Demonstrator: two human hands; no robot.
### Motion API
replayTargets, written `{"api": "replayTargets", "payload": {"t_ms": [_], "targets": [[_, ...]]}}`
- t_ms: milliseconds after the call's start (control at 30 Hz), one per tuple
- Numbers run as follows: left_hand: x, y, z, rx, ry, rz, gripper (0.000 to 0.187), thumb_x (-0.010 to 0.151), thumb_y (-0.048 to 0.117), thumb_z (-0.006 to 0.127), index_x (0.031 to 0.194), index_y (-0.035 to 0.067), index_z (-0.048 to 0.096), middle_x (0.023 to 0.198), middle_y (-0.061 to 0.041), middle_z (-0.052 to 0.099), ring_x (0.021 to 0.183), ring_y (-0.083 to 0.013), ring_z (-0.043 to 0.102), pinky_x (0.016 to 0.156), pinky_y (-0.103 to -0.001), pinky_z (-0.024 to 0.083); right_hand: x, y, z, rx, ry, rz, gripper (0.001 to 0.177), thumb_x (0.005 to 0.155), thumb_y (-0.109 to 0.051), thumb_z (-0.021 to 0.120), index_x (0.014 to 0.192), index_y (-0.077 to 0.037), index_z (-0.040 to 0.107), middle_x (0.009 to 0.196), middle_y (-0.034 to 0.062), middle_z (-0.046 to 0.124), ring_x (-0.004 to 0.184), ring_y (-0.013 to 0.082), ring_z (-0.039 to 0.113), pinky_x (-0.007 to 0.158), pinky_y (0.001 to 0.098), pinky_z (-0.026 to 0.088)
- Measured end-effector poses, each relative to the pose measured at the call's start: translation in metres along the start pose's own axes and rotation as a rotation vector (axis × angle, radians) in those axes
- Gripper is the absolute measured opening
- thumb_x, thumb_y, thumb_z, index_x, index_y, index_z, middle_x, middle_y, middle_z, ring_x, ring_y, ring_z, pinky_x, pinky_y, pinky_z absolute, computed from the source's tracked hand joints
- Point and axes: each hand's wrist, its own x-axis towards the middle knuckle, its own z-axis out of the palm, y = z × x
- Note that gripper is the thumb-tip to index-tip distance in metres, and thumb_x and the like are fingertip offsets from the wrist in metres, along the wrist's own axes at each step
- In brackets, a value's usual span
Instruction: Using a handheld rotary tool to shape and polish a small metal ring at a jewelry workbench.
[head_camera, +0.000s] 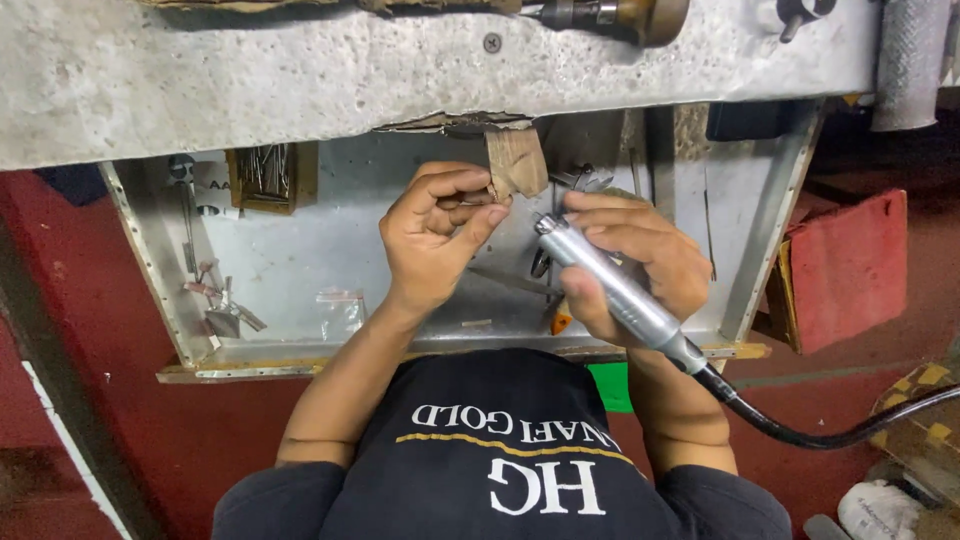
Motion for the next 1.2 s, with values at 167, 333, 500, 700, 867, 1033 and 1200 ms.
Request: {"api": "replayTargets", "payload": {"t_ms": [167,333,500,700,867,1033,1200], "targets": [[0.0,0.005,0.005,0.039,0.003,0.027,0.031,0.088,-0.01,0.08,0.115,-0.014,0.066,0.108,-0.019,0.067,0.097,-0.0245,0.077,0.081,-0.029,0.069,0.013,-0.007,0.012,-0.083,-0.036,-0.063,0.032,0.087,-0.013,0.084,0.085,0.012,0.064,0.08,0.0286,0.073,0.076,0.0502,0.077,0.069,0.0537,0.064],[-0.003,0.002,0.009,0.017,0.027,0.021,0.031,0.087,-0.012,0.079,0.115,-0.014,0.065,0.107,-0.018,0.067,0.097,-0.0249,0.077,0.08,-0.029,0.07,0.007,0.0,0.012,-0.121,-0.053,-0.101,0.031,0.091,-0.012,0.08,0.083,0.011,0.061,0.08,0.0276,0.074,0.077,0.051,0.077,0.068,0.0516,0.065],[-0.004,-0.002,0.01,-0.033,0.053,-0.002,0.029,0.088,-0.012,0.079,0.113,-0.014,0.064,0.104,-0.018,0.067,0.095,-0.0252,0.077,0.08,-0.029,0.07,0.006,0.002,0.012,-0.111,-0.06,-0.101,0.031,0.09,-0.011,0.081,0.082,0.011,0.06,0.08,0.0278,0.074,0.078,0.0515,0.077,0.068,0.0517,0.065],[-0.006,-0.009,0.007,-0.08,0.062,-0.017,0.029,0.088,-0.013,0.078,0.113,-0.015,0.063,0.103,-0.019,0.067,0.096,-0.0282,0.078,0.078,-0.028,0.071,0.009,0.001,0.013,-0.149,-0.07,-0.121,0.031,0.091,-0.013,0.08,0.082,0.01,0.061,0.079,0.0268,0.075,0.077,0.0509,0.078,0.068,0.0505,0.066],[-0.004,-0.001,0.011,-0.029,0.054,0.017,0.028,0.089,-0.012,0.077,0.113,-0.013,0.063,0.104,-0.019,0.066,0.096,-0.0282,0.078,0.075,-0.027,0.07,0.008,0.003,0.012,-0.144,-0.075,-0.125,0.031,0.092,-0.013,0.08,0.083,0.01,0.061,0.08,0.0267,0.075,0.077,0.0509,0.078,0.068,0.0511,0.065],[-0.002,0.001,0.014,0.064,0.068,0.101,0.027,0.088,-0.01,0.079,0.111,-0.012,0.065,0.104,-0.02,0.066,0.094,-0.0307,0.078,0.076,-0.031,0.07,0.006,0.004,0.011,-0.134,-0.074,-0.111,0.031,0.09,-0.012,0.081,0.083,0.011,0.061,0.079,0.0272,0.075,0.077,0.0517,0.077,0.069,0.0523,0.065],[-0.001,0.002,0.016,0.107,0.077,0.15,0.026,0.088,-0.009,0.079,0.11,-0.012,0.065,0.105,-0.02,0.066,0.092,-0.0297,0.078,0.077,-0.031,0.071,0.009,0.002,0.011,-0.127,-0.084,-0.115,0.03,0.09,-0.011,0.081,0.083,0.01,0.061,0.08,0.0272,0.075,0.078,0.0515,0.077,0.07,0.0527,0.065]]}}
